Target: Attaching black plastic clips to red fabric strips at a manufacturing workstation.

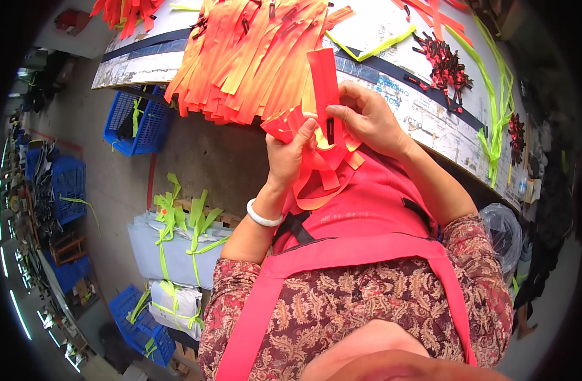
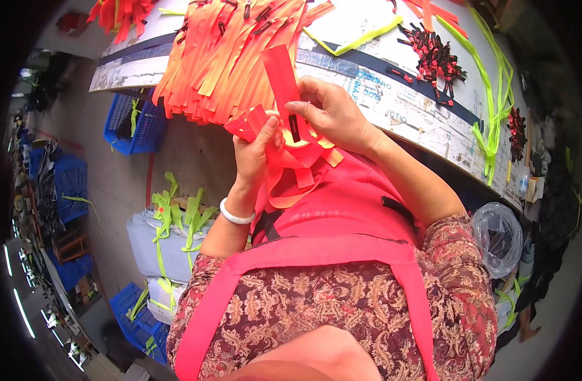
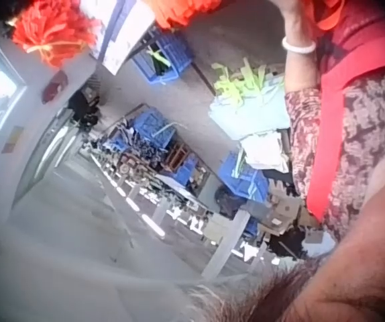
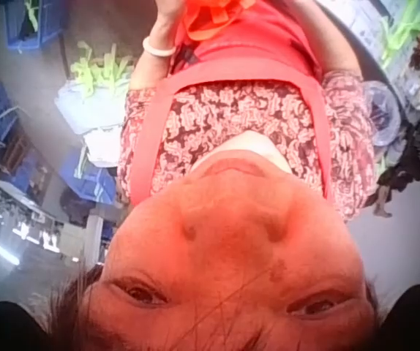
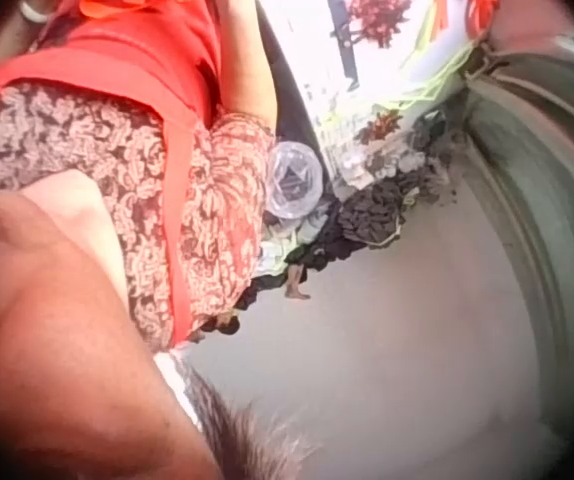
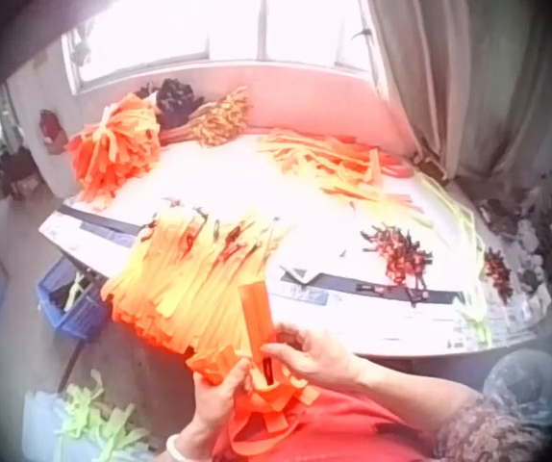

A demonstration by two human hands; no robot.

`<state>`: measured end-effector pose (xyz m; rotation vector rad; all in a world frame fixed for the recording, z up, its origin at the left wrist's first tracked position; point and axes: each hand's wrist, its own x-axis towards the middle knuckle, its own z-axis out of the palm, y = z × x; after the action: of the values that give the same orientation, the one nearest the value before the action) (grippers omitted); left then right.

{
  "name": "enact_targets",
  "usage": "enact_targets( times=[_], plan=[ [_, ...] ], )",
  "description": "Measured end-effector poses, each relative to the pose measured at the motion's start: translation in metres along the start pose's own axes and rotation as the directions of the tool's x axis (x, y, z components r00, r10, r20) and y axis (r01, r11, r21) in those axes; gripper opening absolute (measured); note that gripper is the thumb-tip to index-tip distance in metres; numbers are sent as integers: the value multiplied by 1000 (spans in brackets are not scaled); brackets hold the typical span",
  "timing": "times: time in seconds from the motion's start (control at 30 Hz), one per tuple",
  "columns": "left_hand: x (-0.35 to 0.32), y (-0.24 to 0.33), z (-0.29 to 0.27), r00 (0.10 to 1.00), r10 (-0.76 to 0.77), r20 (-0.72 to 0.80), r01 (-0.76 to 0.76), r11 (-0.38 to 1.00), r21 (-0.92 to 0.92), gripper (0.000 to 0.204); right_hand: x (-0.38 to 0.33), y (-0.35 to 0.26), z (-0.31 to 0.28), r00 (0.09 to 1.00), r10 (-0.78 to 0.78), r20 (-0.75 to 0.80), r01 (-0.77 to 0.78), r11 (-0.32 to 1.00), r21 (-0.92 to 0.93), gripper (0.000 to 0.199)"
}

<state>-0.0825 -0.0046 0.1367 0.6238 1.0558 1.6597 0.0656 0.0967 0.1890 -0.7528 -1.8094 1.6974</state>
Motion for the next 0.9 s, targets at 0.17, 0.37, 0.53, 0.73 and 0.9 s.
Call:
enact_targets(
  times=[0.17,0.37,0.53,0.73,0.9],
  plan=[
    [-2,1,10,998,-38,-49,38,999,0,13,28,-36,-21,997,-49,-53,45,997,-67,13],
    [-35,8,58,994,76,75,-89,979,185,10,148,-129,-66,995,-34,-91,53,975,215,28],
    [-20,6,82,980,-10,199,-24,985,169,9,189,-56,-71,965,-138,-221,111,985,-130,34],
    [21,-1,25,981,-131,142,129,991,21,7,95,27,-38,994,20,-109,-35,990,-134,29],
    [32,-16,17,945,-238,226,244,970,3,12,14,45,-50,992,107,-59,-114,985,-129,21]
  ],
)
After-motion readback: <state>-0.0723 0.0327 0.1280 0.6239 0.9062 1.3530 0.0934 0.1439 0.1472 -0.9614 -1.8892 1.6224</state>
